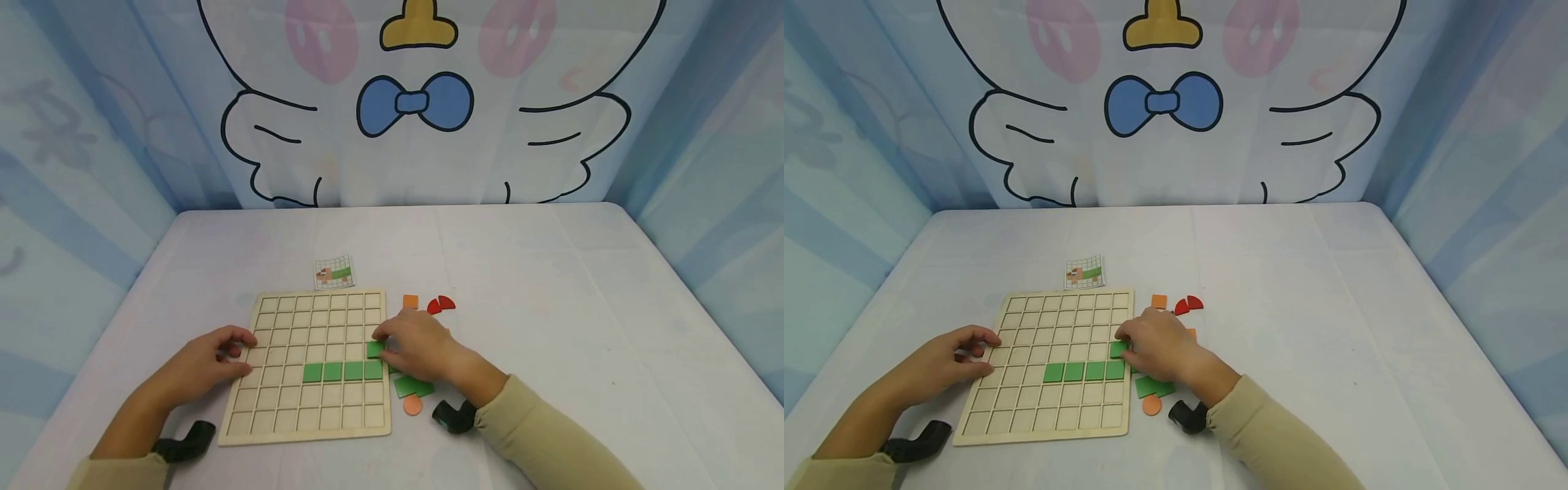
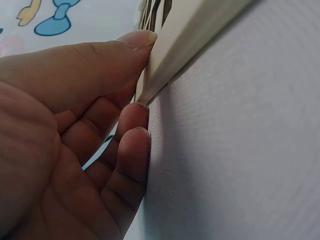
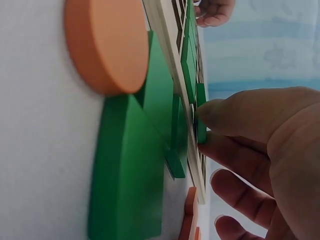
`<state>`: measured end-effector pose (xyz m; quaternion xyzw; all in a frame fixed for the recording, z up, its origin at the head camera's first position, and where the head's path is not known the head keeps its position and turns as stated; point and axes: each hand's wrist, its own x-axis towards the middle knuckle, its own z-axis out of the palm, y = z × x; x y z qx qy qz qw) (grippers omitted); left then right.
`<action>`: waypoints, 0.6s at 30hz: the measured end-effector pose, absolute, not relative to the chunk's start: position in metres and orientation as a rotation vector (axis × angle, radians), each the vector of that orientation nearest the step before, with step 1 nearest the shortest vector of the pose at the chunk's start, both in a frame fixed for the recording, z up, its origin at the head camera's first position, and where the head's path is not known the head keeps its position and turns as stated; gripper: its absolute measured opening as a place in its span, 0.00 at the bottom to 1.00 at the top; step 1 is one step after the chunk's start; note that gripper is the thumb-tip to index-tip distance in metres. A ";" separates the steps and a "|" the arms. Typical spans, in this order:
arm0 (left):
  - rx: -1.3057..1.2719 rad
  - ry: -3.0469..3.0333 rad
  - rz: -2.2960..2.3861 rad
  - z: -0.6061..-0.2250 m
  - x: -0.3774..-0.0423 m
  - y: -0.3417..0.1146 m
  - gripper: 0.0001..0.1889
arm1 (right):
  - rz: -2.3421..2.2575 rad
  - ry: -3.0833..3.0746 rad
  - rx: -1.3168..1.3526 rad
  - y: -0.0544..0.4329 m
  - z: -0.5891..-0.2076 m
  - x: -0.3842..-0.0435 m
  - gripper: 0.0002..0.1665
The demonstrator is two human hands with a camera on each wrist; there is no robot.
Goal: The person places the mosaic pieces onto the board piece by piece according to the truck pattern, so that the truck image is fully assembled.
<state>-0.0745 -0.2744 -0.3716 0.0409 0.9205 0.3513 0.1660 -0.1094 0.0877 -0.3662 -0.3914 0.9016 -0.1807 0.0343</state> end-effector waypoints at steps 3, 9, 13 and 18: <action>0.112 2.624 0.998 -0.371 -0.074 -0.274 0.22 | -0.532 2.783 -1.209 0.086 -0.366 -0.109 0.14; 0.113 2.625 0.995 -0.371 -0.074 -0.274 0.22 | -0.532 2.794 -1.196 0.084 -0.367 -0.109 0.14; 0.121 2.625 0.996 -0.371 -0.074 -0.275 0.22 | -0.530 2.800 -1.192 0.083 -0.368 -0.109 0.13; 0.121 2.620 1.001 -0.371 -0.074 -0.274 0.22 | -0.515 2.811 -1.199 0.083 -0.369 -0.109 0.13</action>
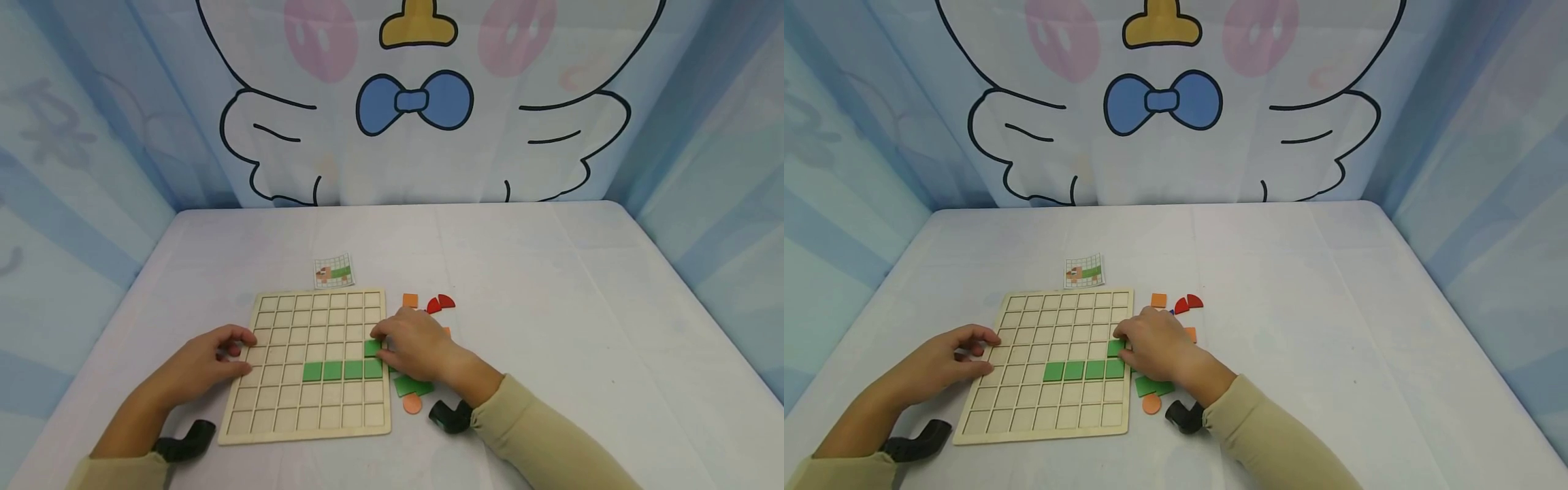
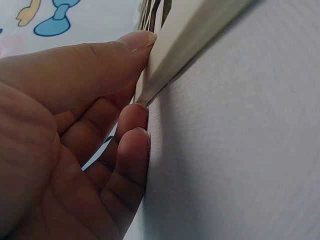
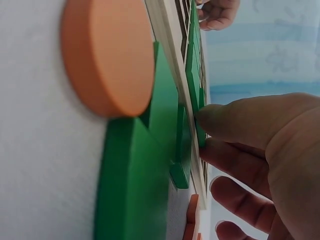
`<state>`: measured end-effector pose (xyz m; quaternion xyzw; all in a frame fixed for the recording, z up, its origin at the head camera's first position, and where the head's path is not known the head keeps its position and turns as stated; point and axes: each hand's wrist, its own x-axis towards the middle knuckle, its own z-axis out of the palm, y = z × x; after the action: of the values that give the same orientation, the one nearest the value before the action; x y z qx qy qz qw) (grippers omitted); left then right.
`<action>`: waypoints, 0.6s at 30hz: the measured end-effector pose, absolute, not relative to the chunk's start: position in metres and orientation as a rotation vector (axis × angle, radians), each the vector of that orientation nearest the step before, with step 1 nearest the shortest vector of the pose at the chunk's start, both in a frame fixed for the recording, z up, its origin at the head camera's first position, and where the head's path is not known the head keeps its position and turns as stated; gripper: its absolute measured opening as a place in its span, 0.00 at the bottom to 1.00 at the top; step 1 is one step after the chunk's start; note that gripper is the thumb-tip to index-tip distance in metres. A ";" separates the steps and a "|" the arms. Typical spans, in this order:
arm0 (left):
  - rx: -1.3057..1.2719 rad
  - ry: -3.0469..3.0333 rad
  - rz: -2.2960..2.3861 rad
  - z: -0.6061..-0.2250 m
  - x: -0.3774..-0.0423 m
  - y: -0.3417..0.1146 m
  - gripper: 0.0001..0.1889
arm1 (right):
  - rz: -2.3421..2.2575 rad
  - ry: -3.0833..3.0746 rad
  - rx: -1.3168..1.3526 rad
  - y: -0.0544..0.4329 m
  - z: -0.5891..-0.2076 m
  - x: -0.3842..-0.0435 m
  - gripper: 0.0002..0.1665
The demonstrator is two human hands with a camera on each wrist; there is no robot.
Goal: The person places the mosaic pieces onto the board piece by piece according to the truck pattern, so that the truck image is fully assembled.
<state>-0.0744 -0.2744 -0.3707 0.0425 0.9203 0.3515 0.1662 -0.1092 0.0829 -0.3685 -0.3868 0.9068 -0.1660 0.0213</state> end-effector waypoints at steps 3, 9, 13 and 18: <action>0.116 2.624 0.995 -0.371 -0.074 -0.274 0.22 | -0.508 2.808 -1.203 0.083 -0.368 -0.109 0.13; 0.138 2.629 1.001 -0.370 -0.074 -0.275 0.22 | -0.521 2.793 -1.189 0.083 -0.367 -0.110 0.13; 0.134 2.630 0.999 -0.370 -0.074 -0.274 0.22 | -0.528 2.779 -1.168 0.083 -0.366 -0.110 0.14; 0.127 2.624 1.001 -0.370 -0.074 -0.274 0.22 | -0.564 2.754 -1.092 0.085 -0.363 -0.111 0.17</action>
<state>-0.0737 -0.2741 -0.3703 0.0447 0.9206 0.3514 0.1643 -0.1106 0.0852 -0.3629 -0.3614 0.9114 -0.1866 0.0629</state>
